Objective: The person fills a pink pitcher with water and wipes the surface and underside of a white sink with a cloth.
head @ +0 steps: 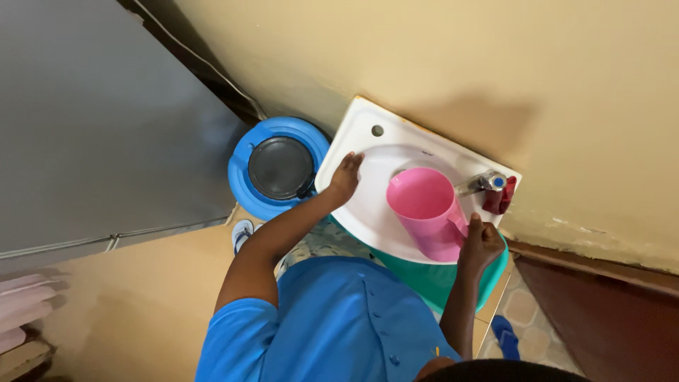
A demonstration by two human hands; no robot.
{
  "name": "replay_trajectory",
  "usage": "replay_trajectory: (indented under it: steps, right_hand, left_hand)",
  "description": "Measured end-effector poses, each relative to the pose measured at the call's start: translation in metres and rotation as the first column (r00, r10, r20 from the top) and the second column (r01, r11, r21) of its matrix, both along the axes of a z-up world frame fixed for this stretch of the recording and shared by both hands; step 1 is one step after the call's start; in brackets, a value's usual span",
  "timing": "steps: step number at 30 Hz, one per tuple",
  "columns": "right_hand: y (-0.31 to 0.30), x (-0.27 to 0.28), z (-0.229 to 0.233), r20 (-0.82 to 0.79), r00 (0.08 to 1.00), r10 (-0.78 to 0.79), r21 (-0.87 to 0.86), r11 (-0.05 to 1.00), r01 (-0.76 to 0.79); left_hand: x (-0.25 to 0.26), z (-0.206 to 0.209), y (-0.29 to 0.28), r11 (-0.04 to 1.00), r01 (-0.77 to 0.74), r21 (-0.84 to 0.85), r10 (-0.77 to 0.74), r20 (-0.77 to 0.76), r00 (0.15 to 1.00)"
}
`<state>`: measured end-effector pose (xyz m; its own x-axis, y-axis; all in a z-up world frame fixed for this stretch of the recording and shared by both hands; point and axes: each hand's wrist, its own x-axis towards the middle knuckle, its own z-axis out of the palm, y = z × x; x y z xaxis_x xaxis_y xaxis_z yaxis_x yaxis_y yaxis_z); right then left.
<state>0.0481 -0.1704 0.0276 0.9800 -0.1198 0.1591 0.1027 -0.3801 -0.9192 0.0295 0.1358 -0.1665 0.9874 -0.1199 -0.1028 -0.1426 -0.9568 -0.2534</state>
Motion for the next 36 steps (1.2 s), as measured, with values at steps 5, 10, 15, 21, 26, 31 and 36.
replay_trajectory:
  steps: [5,10,15,21,26,31,36]
  right_hand:
    - [0.005,0.003,0.013,0.026,1.0,0.012,-0.057,0.998,-0.01]
    - [0.017,0.007,0.049,-0.037,0.999,-0.022,-0.03,0.999,0.021]
    - [0.015,0.023,0.07,-0.044,0.997,-0.07,0.026,0.997,0.071]
    - [0.003,0.045,0.076,0.048,0.991,-0.125,-0.123,0.984,0.13]
    - [-0.018,0.055,0.082,0.2,0.98,-0.024,-0.198,0.978,0.064]
    - [-0.045,0.053,0.073,-0.042,0.943,-0.329,0.034,0.943,0.331]
    - [-0.074,0.055,0.057,0.014,0.956,-0.293,-0.034,0.956,0.293]
  left_hand:
    - [0.016,0.004,-0.028,0.903,-0.226,-0.365,0.129,-0.272,0.954]
    - [0.079,0.026,-0.078,0.009,-0.485,-0.874,0.063,-0.484,0.873]
    - [0.131,0.048,-0.094,-0.624,-0.65,-0.435,-0.208,-0.709,0.674]
    - [0.18,0.071,-0.105,-0.695,-0.633,-0.34,-0.298,-0.665,0.685]
    - [0.195,0.092,-0.115,-0.353,-0.53,-0.771,-0.177,-0.502,0.847]
    - [0.187,0.101,-0.121,-0.659,-0.443,-0.608,0.079,-0.642,0.763]
    - [0.177,0.099,-0.13,-0.222,-0.43,-0.875,0.35,-0.483,0.803]
